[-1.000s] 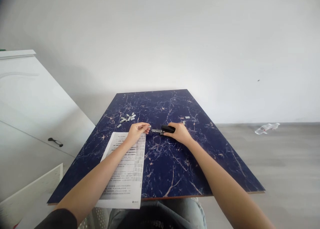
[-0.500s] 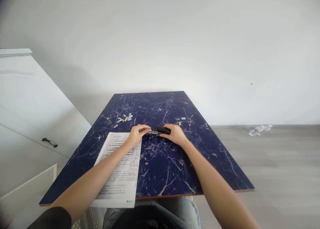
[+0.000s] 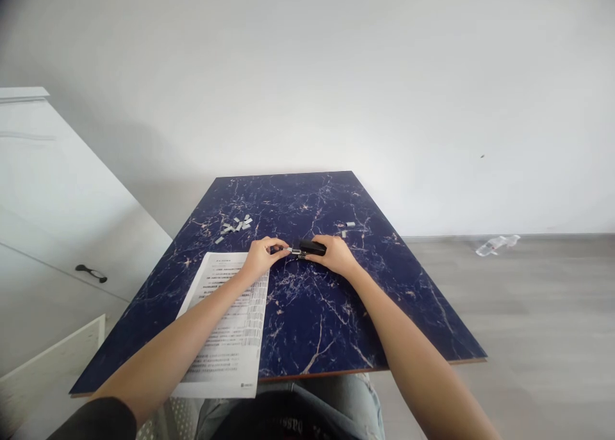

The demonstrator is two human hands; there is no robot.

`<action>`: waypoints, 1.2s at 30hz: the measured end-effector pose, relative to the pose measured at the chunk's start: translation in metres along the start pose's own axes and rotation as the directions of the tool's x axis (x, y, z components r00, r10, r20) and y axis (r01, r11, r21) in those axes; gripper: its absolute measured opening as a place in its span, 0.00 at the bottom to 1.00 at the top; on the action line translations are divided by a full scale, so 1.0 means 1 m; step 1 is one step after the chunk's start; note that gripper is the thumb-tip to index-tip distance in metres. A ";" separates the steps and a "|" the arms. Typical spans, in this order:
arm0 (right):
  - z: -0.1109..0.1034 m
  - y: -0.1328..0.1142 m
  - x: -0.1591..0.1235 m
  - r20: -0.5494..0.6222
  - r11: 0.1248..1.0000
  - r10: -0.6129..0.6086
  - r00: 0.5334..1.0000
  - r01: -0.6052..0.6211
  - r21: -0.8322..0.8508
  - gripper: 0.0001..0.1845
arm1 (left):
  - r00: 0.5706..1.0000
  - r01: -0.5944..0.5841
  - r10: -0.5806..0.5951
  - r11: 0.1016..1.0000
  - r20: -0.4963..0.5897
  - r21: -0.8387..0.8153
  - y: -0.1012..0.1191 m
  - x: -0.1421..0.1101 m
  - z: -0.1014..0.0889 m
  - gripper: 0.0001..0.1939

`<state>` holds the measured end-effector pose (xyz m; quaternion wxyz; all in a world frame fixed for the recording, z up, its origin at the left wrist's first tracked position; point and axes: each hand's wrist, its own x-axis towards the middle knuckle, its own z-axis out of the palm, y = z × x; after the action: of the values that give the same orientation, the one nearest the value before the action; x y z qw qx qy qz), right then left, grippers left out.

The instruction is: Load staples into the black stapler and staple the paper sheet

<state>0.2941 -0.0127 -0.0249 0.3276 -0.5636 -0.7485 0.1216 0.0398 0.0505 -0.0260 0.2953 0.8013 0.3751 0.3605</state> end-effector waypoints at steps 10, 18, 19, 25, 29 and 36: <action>0.000 0.001 0.000 0.005 1.000 -0.003 1.000 0.003 -0.022 0.14 | 0.999 -0.041 0.041 0.999 0.023 -0.002 -0.005 0.001 0.003 0.07; 0.000 0.000 0.000 0.005 1.000 -0.003 1.000 0.003 -0.026 0.14 | 0.997 -0.065 0.065 0.998 0.038 -0.019 -0.007 0.001 0.003 0.06; 0.000 0.000 0.000 0.005 1.000 -0.002 1.000 0.002 -0.026 0.14 | 0.998 -0.056 0.056 0.998 0.036 -0.016 -0.008 0.001 0.004 0.06; 0.000 0.000 0.000 0.010 1.000 -0.007 1.000 0.007 -0.020 0.14 | 1.000 -0.008 0.008 1.000 0.015 0.005 -0.009 0.001 0.003 0.08; -0.001 -0.001 0.000 0.011 1.000 -0.006 1.000 0.006 -0.014 0.14 | 0.998 -0.042 0.043 0.999 0.046 -0.017 -0.008 0.001 0.002 0.07; -0.001 -0.001 0.000 0.007 1.000 -0.002 1.000 0.002 -0.019 0.14 | 0.995 -0.066 0.066 0.998 0.070 -0.002 -0.004 0.001 0.000 0.05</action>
<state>0.2941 -0.0133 -0.0243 0.3198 -0.5656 -0.7513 0.1159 0.0384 0.0537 -0.0288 0.2962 0.8255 0.3379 0.3415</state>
